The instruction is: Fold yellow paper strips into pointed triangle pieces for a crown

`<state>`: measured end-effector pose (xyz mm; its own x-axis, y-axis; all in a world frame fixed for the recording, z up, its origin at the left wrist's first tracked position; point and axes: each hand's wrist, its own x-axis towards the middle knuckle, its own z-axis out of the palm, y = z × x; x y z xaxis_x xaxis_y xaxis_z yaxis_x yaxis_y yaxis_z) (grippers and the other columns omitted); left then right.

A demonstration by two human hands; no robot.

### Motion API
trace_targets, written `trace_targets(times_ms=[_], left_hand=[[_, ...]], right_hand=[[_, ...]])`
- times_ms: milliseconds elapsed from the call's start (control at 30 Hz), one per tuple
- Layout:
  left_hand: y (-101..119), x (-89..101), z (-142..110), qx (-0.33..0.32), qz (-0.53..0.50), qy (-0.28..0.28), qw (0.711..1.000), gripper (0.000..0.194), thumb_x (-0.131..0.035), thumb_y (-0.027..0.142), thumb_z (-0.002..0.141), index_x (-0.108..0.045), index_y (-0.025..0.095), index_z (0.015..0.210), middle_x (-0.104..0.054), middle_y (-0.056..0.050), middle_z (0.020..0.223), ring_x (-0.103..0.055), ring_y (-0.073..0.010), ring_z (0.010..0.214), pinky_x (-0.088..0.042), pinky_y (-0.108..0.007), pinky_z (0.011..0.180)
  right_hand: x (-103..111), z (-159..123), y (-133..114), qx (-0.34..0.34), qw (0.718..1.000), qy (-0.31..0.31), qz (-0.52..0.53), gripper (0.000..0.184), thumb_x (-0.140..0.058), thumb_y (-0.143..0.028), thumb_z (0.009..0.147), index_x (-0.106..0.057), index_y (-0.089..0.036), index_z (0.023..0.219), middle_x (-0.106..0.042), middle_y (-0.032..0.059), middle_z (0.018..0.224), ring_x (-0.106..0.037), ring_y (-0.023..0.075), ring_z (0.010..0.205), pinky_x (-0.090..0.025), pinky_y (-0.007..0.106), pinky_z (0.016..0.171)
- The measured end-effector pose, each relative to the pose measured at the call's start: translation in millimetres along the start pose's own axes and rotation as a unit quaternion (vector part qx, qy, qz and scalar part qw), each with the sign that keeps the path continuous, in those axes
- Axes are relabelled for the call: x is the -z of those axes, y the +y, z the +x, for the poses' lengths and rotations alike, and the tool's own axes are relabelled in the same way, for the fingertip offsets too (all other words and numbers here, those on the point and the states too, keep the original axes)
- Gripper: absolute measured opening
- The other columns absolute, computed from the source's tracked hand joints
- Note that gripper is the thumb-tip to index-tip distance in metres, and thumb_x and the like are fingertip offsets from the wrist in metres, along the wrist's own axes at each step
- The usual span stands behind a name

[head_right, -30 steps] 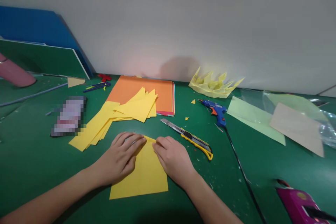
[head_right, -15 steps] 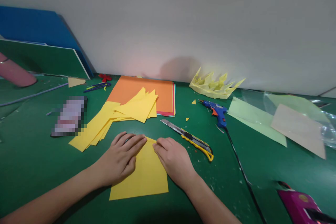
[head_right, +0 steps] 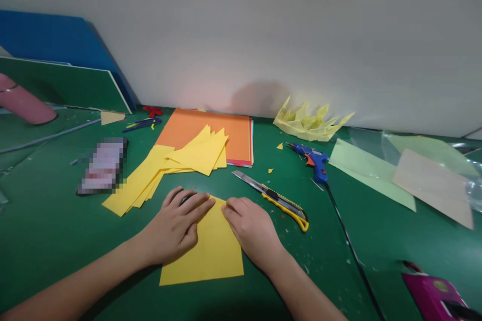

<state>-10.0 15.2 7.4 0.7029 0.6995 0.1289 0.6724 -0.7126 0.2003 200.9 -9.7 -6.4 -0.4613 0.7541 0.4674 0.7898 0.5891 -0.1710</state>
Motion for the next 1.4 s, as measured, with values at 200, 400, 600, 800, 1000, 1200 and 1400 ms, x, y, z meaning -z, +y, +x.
trace_targets(times_ms=[200,400,600,800,1000,1200,1400], left_hand=[[0,-1.1,0,0.006,0.001,0.004,1.000,0.050,-0.038,0.017,0.081,-0.052,0.024,0.128,-0.055,-0.003,0.128,-0.042,-0.0281,0.117,-0.025,-0.051,0.104],[1,0.7,0,0.009,-0.007,-0.004,1.000,0.051,-0.039,0.016,0.080,-0.052,0.025,0.128,-0.055,-0.004,0.128,-0.043,-0.0277,0.114,-0.026,-0.052,0.104],[1,0.4,1,0.006,-0.002,-0.006,1.000,0.053,-0.040,0.016,0.079,-0.051,0.027,0.129,-0.056,-0.003,0.127,-0.044,-0.0277,0.110,-0.025,-0.053,0.103],[2,0.7,2,0.005,0.003,0.001,1.000,0.053,-0.040,0.014,0.077,-0.052,0.028,0.127,-0.057,-0.004,0.122,-0.045,-0.0275,0.107,-0.025,-0.053,0.102],[3,0.3,3,0.002,0.012,0.001,1.000,0.055,-0.040,0.013,0.077,-0.050,0.029,0.129,-0.057,-0.004,0.123,-0.044,-0.0275,0.108,-0.026,-0.053,0.101],[4,0.2,2,0.005,0.014,-0.002,1.000,0.055,-0.040,0.013,0.077,-0.050,0.030,0.128,-0.056,-0.005,0.125,-0.044,-0.0276,0.109,-0.024,-0.056,0.102],[4,-0.3,2,0.008,0.013,0.001,1.000,0.052,-0.041,0.014,0.077,-0.054,0.030,0.124,-0.056,-0.005,0.124,-0.045,-0.0277,0.109,-0.024,-0.056,0.102]], right_hand=[[1,-1,-1,0.000,1.000,-0.007,0.009,0.036,-0.031,-0.020,0.098,-0.066,-0.014,0.093,-0.067,0.0098,0.087,-0.059,0.0186,0.075,-0.049,0.029,0.064],[3,0,-2,0.002,0.999,-0.022,0.023,0.030,-0.036,-0.017,0.095,-0.065,-0.013,0.096,-0.066,0.0110,0.091,-0.059,0.0211,0.081,-0.050,0.034,0.071],[-1,4,-6,-0.006,1.000,-0.017,0.011,0.031,-0.034,-0.017,0.096,-0.064,-0.012,0.093,-0.065,0.0113,0.086,-0.058,0.0221,0.080,-0.049,0.036,0.071],[-6,6,-8,-0.031,0.999,-0.033,-0.026,0.030,-0.035,-0.017,0.095,-0.059,-0.011,0.111,-0.063,0.0125,0.092,-0.057,0.0231,0.081,-0.047,0.035,0.070],[-7,8,-10,-0.034,0.995,-0.088,-0.038,0.036,-0.039,-0.010,0.089,-0.056,-0.012,0.120,-0.060,0.0116,0.090,-0.052,0.0234,0.075,-0.046,0.036,0.064],[0,7,-7,-0.044,0.996,-0.074,-0.017,0.032,-0.040,-0.012,0.090,-0.062,-0.010,0.112,-0.058,0.0111,0.086,-0.051,0.0225,0.075,-0.046,0.036,0.066],[13,0,1,-0.077,0.996,-0.035,0.003,0.030,-0.043,-0.013,0.083,-0.070,-0.014,0.094,-0.058,0.0100,0.082,-0.052,0.0226,0.076,-0.045,0.037,0.068]])
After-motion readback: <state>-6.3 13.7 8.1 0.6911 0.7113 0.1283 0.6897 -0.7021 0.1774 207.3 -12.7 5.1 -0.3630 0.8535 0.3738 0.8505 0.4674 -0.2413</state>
